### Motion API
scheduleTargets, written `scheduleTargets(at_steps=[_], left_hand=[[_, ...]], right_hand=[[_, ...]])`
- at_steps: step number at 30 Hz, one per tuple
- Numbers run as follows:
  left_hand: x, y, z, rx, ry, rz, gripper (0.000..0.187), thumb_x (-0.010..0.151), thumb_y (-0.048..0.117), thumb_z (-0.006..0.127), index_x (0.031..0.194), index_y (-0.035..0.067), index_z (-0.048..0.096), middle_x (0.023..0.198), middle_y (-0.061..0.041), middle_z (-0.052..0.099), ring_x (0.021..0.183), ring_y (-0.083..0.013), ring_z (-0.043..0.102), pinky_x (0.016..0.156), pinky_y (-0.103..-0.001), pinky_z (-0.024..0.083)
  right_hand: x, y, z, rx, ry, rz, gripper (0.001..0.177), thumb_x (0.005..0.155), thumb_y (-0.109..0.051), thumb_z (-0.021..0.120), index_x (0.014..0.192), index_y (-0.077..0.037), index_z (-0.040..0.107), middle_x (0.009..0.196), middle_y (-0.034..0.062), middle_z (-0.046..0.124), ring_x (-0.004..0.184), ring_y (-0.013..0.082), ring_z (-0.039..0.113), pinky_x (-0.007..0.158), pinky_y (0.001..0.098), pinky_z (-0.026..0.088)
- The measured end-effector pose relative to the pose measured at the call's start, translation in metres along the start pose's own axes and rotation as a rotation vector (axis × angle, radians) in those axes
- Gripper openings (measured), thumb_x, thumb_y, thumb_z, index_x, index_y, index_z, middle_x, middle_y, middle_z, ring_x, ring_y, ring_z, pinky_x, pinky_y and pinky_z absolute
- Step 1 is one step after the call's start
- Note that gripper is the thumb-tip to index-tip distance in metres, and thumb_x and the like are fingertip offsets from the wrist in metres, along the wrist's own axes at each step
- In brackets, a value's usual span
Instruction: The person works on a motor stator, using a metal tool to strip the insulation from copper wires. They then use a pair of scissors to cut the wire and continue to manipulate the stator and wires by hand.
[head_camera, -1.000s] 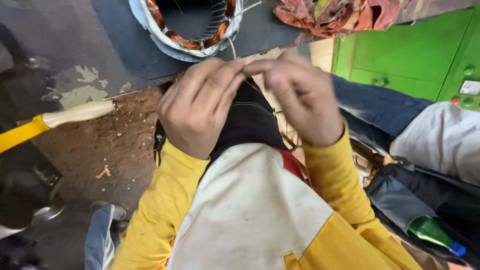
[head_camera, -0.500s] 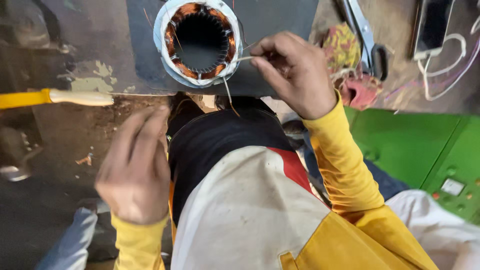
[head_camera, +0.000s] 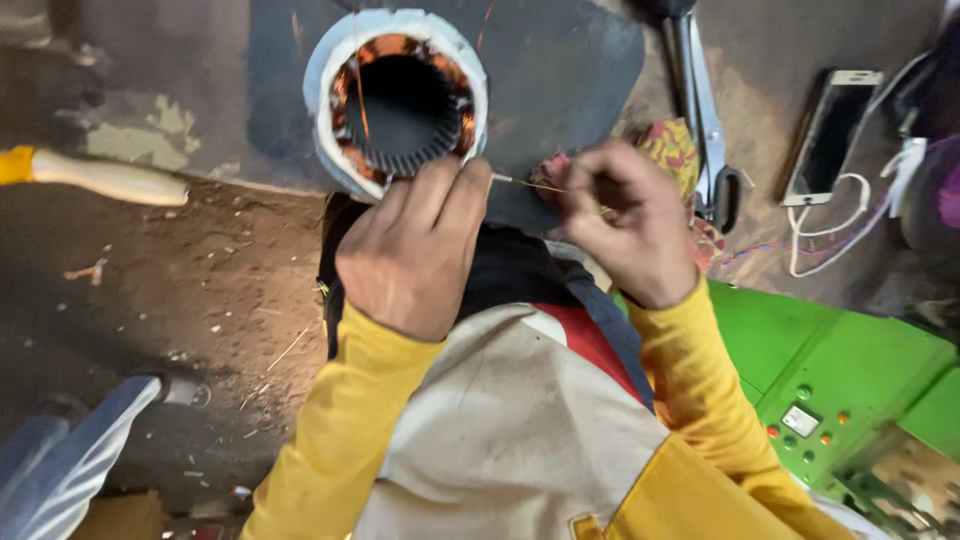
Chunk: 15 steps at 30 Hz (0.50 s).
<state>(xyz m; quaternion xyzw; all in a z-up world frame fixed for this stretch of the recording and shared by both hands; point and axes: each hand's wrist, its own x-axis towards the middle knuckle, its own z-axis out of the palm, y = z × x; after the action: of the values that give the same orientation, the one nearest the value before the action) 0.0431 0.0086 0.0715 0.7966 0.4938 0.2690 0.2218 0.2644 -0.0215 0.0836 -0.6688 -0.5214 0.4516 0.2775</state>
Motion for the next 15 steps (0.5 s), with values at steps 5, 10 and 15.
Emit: scheduleTargets(at_steps=[5, 10, 15], left_hand=[[0.007, -0.002, -0.004, -0.222, -0.09, -0.093, 0.022, 0.101, 0.018, 0.069, 0.12, 0.008, 0.068, 0.099, -0.007, 0.071, 0.078, -0.0244, 0.069, 0.067, -0.037, 0.054], [0.016, -0.002, -0.003, -0.458, -0.186, -0.269, 0.018, 0.095, 0.019, 0.071, 0.112, 0.012, 0.07, 0.072, -0.007, 0.067, 0.059, -0.0255, 0.066, 0.054, -0.039, 0.05], [0.021, 0.001, -0.02, -0.548, -0.17, -0.241, 0.022, 0.094, 0.02, 0.072, 0.114, 0.011, 0.069, 0.073, -0.007, 0.067, 0.054, -0.0193, 0.064, 0.051, -0.034, 0.049]], right_hand=[[-0.01, -0.048, -0.014, -0.767, 0.27, -0.298, 0.025, 0.081, 0.01, 0.072, 0.1, 0.002, 0.059, 0.104, 0.0174, 0.064, 0.102, 0.0335, 0.063, 0.092, 0.0424, 0.051], [-0.01, -0.086, -0.003, -0.587, 0.179, -0.455, 0.027, 0.083, 0.006, 0.07, 0.107, -0.003, 0.064, 0.106, 0.0118, 0.066, 0.109, 0.0338, 0.064, 0.096, 0.0428, 0.05], [0.034, -0.077, -0.05, -0.583, 0.459, -0.389, 0.024, 0.091, 0.008, 0.064, 0.113, -0.003, 0.065, 0.111, 0.0132, 0.068, 0.105, 0.03, 0.069, 0.094, 0.0374, 0.054]])
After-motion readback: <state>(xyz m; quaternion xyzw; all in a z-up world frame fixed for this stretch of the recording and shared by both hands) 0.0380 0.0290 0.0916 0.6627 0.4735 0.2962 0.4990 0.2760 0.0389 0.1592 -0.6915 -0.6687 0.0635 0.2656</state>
